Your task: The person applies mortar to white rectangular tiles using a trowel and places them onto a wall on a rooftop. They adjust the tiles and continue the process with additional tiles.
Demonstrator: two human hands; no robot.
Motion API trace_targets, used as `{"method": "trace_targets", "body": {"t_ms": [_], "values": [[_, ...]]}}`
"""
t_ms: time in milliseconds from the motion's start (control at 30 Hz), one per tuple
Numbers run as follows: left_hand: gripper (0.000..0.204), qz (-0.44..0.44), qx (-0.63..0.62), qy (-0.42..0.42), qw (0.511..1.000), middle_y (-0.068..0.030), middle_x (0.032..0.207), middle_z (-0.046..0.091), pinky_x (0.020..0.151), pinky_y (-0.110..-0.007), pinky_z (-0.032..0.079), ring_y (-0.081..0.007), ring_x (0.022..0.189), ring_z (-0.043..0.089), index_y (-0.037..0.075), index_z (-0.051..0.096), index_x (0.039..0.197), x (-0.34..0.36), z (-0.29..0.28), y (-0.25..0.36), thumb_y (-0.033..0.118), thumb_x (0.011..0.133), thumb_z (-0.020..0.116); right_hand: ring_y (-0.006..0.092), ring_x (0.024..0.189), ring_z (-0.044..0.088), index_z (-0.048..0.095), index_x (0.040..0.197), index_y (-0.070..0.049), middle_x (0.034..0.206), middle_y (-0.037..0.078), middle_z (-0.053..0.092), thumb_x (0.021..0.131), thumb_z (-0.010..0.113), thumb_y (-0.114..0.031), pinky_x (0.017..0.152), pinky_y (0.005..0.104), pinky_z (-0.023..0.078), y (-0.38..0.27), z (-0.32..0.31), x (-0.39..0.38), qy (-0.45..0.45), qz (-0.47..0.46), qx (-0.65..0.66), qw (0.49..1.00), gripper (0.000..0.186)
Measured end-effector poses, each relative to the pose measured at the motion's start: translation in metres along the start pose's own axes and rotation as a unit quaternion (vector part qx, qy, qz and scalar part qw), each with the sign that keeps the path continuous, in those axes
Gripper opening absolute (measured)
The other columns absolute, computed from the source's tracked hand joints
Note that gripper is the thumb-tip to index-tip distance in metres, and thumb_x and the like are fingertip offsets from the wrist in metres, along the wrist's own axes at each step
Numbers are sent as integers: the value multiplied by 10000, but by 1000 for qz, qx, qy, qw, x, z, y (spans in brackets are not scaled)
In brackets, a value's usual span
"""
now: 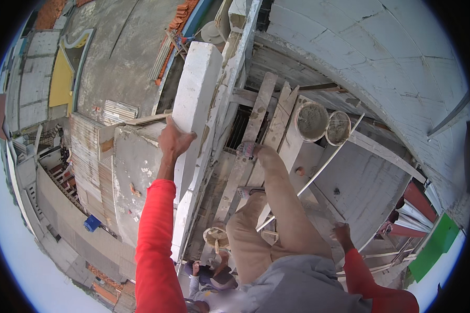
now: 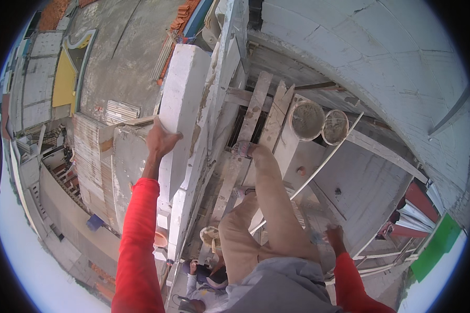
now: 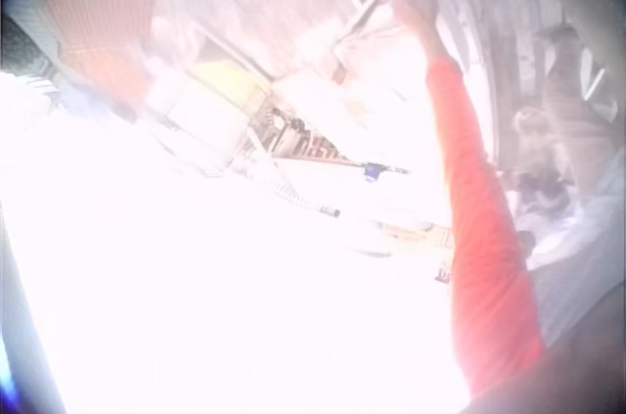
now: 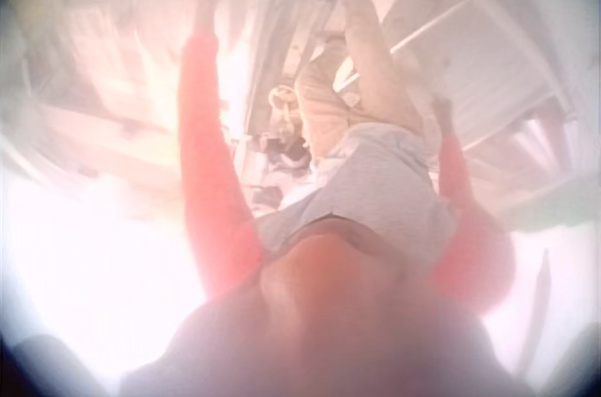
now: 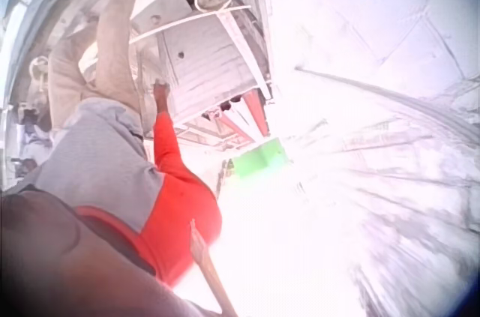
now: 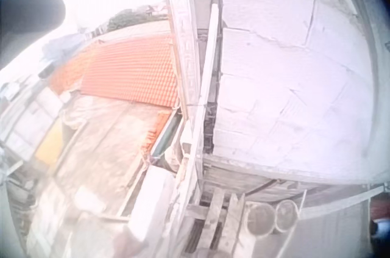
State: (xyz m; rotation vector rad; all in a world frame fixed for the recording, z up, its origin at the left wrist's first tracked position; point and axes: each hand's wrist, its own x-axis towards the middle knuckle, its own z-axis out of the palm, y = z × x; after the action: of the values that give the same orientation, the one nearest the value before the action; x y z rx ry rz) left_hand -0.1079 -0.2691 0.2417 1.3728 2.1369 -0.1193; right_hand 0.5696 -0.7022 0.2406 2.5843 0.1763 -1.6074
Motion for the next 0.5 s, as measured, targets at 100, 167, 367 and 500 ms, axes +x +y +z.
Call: {"method": "trace_targets", "body": {"t_ms": [100, 167, 367, 500], "values": [[887, 1, 3, -10, 1000, -289, 1137, 749, 975, -509, 561, -462, 1076, 731, -37, 475, 1350, 24, 16, 17, 393, 689, 880, 292, 547, 711, 683, 1135, -4, 846, 187, 749, 1026, 644, -275, 456, 401, 571, 30, 14, -3, 7, 36, 40, 999, 295], [876, -4, 9, -18, 1000, -283, 1139, 749, 984, -501, 560, -456, 1085, 730, -36, 480, 1337, 37, 23, 27, 394, 689, 883, 281, 531, 694, 681, 1090, -6, 808, 188, 737, 1022, 655, -284, 444, 398, 547, 44, 29, -9, 25, 64, 35, 997, 288], [855, 0, 34, -23, 999, -276, 1138, 748, 975, -489, 568, -440, 1078, 737, -35, 495, 1302, 63, 40, 51, 407, 690, 896, 270, 556, 704, 689, 1210, -39, 839, 174, 754, 1026, 645, -291, 464, 385, 549, 59, 65, -25, -2, 84, 85, 993, 315], [847, 7, 59, -21, 998, -281, 1132, 748, 960, -492, 575, -441, 1061, 742, -42, 507, 1292, 75, 48, 62, 414, 695, 898, 257, 573, 714, 703, 1182, -30, 820, 161, 749, 1025, 650, -297, 469, 373, 546, 61, 78, -31, -11, 99, 103, 990, 314]]}}
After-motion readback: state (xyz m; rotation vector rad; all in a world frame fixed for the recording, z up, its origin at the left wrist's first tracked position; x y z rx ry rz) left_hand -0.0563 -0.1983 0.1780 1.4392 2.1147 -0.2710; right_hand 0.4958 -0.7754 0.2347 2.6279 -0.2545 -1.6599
